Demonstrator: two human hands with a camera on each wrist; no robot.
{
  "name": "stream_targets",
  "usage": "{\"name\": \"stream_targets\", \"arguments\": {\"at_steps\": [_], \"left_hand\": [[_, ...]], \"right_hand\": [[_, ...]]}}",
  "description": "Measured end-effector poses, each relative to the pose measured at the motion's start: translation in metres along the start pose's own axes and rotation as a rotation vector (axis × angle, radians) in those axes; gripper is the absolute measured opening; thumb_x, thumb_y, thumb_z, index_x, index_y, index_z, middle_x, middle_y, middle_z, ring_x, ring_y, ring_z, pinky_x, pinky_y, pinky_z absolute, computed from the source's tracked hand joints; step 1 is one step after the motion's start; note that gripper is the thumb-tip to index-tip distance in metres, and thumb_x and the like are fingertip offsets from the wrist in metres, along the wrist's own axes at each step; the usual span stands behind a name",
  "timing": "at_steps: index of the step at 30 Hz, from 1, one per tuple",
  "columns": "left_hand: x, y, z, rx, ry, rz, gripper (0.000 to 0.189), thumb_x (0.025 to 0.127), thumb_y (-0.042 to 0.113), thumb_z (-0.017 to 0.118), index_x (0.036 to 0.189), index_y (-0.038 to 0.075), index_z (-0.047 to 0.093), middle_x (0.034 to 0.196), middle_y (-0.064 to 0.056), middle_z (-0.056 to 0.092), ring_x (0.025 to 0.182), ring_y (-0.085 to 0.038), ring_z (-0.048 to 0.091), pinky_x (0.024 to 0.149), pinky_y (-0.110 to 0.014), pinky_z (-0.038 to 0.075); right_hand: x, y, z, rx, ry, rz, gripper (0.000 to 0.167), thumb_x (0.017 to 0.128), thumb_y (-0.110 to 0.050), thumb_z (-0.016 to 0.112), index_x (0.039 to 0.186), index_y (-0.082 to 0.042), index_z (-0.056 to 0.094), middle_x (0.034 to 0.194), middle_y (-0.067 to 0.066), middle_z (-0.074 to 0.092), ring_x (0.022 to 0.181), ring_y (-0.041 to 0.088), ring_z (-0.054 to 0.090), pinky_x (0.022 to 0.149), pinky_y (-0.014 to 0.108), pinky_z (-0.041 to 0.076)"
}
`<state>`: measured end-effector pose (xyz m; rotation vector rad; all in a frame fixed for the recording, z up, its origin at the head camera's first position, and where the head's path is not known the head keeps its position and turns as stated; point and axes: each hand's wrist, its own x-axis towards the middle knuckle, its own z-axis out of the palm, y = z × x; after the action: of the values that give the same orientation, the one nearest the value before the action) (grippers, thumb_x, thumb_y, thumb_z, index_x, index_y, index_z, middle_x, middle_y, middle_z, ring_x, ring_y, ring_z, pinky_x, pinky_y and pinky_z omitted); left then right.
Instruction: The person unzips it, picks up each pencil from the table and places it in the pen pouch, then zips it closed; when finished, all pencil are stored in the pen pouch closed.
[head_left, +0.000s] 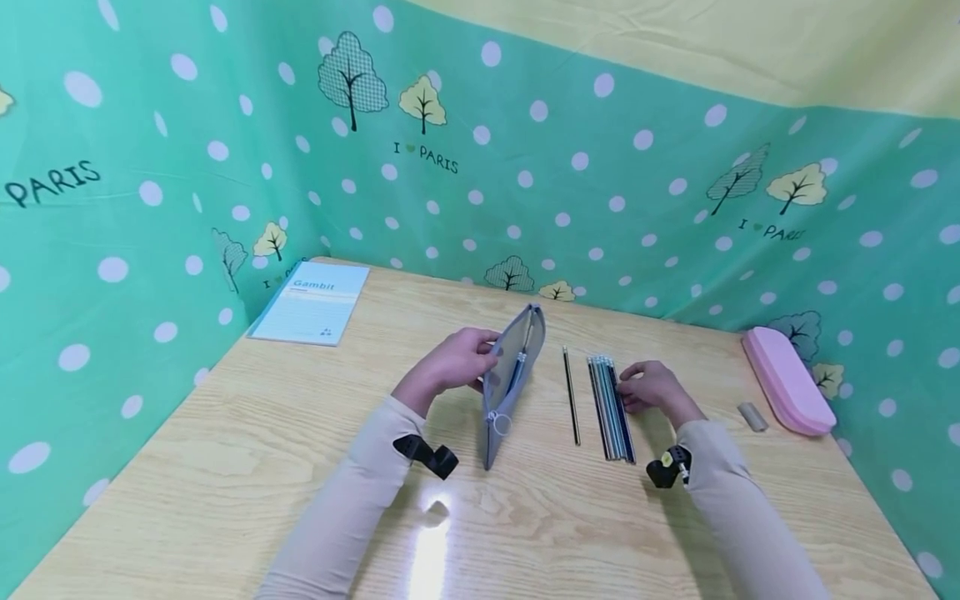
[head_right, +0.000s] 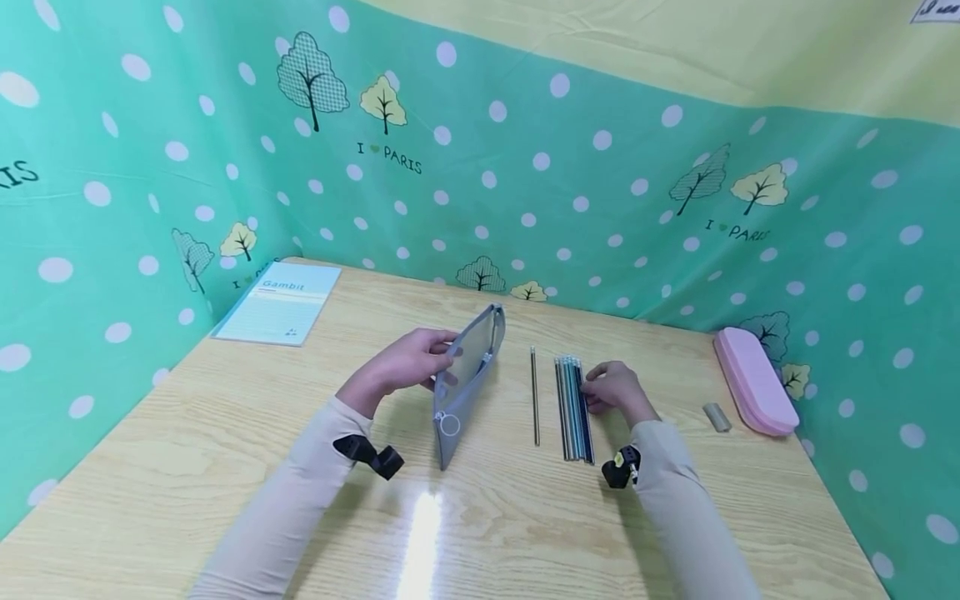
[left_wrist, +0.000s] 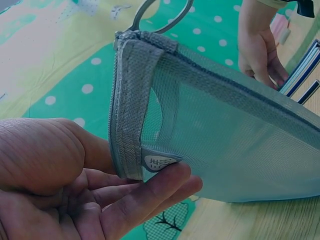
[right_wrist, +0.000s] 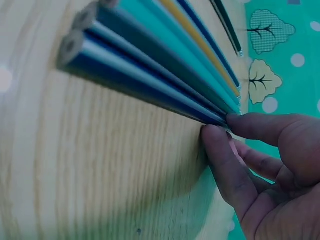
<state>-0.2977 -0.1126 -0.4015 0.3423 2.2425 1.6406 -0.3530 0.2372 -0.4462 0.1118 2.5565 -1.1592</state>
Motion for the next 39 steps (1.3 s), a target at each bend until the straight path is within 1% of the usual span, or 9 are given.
{"name": "stream_targets", "arguments": {"at_steps": [7,13,17,21,26,29,34,36,39], "left_hand": [[-0.001,-0.001,-0.001,-0.012,-0.006,0.002,0.052,0.104,-0.002,0.048,0.154,-0.008,0.038,0.141,-0.032,0.057,0.098,-0.035,0.074,0.077,-0.038,0.066],[-0.001,0.0,0.002,-0.008,-0.01,-0.017,0.052,0.104,-0.002,0.048,0.154,-0.007,0.038,0.143,-0.032,0.056,0.098,-0.034,0.073,0.077,-0.037,0.066],[-0.003,0.0,0.003,-0.002,-0.008,-0.019,0.052,0.104,-0.002,0.048,0.154,-0.007,0.039,0.143,-0.032,0.056,0.099,-0.034,0.074,0.076,-0.037,0.066],[-0.004,-0.001,0.001,-0.002,0.0,-0.004,0.051,0.104,-0.002,0.047,0.154,-0.008,0.039,0.142,-0.033,0.056,0.098,-0.034,0.074,0.076,-0.037,0.066],[-0.004,-0.001,0.0,0.0,0.007,-0.005,0.051,0.104,-0.002,0.047,0.154,-0.007,0.039,0.141,-0.032,0.057,0.097,-0.034,0.074,0.076,-0.037,0.066],[-0.004,-0.001,0.0,0.001,0.011,-0.009,0.051,0.104,-0.002,0.047,0.155,-0.007,0.038,0.141,-0.032,0.057,0.097,-0.033,0.074,0.076,-0.037,0.066],[-0.003,-0.001,0.0,-0.004,0.023,-0.021,0.051,0.105,-0.002,0.048,0.155,-0.007,0.038,0.137,-0.03,0.06,0.096,-0.032,0.074,0.075,-0.037,0.066],[-0.002,-0.001,0.0,-0.002,0.023,-0.022,0.051,0.105,-0.001,0.048,0.155,-0.007,0.038,0.137,-0.03,0.061,0.096,-0.032,0.075,0.075,-0.037,0.066],[0.0,-0.001,0.0,0.011,0.021,-0.015,0.051,0.105,-0.002,0.048,0.154,-0.007,0.039,0.138,-0.03,0.061,0.096,-0.032,0.075,0.075,-0.037,0.066]], "right_hand": [[0.004,0.001,0.006,-0.131,0.069,-0.016,0.036,0.092,-0.001,0.069,0.119,0.018,0.057,0.077,0.015,0.071,0.057,0.01,0.067,0.058,0.028,0.064],[-0.002,0.003,0.011,-0.259,0.122,-0.027,0.033,0.089,-0.003,0.073,0.113,0.016,0.06,0.077,0.018,0.071,0.054,0.011,0.067,0.055,0.026,0.06],[-0.002,0.005,0.014,-0.239,0.126,-0.019,0.03,0.088,-0.002,0.074,0.109,0.014,0.06,0.079,0.019,0.069,0.054,0.011,0.066,0.055,0.027,0.061],[-0.001,0.004,0.01,-0.143,0.084,-0.011,0.033,0.09,0.0,0.07,0.115,0.016,0.057,0.08,0.016,0.069,0.058,0.011,0.067,0.057,0.028,0.063],[-0.004,0.006,0.0,0.097,-0.013,-0.008,0.04,0.095,0.006,0.059,0.129,0.023,0.046,0.078,0.011,0.066,0.062,0.012,0.066,0.06,0.028,0.064],[-0.005,0.006,-0.004,0.172,-0.035,-0.005,0.044,0.097,0.006,0.056,0.134,0.024,0.041,0.078,0.007,0.064,0.062,0.011,0.065,0.061,0.026,0.064],[-0.007,-0.003,-0.009,0.21,-0.003,-0.04,0.051,0.099,0.004,0.058,0.14,0.023,0.035,0.09,0.015,0.071,0.065,0.011,0.068,0.064,0.027,0.065],[-0.008,-0.009,-0.009,0.231,0.018,-0.072,0.058,0.1,0.003,0.058,0.146,0.022,0.028,0.099,0.019,0.071,0.069,0.011,0.07,0.067,0.028,0.065],[-0.009,-0.016,-0.008,0.273,0.045,-0.128,0.071,0.101,0.004,0.057,0.157,0.014,0.015,0.106,0.02,0.068,0.073,0.01,0.071,0.07,0.029,0.066]]}}
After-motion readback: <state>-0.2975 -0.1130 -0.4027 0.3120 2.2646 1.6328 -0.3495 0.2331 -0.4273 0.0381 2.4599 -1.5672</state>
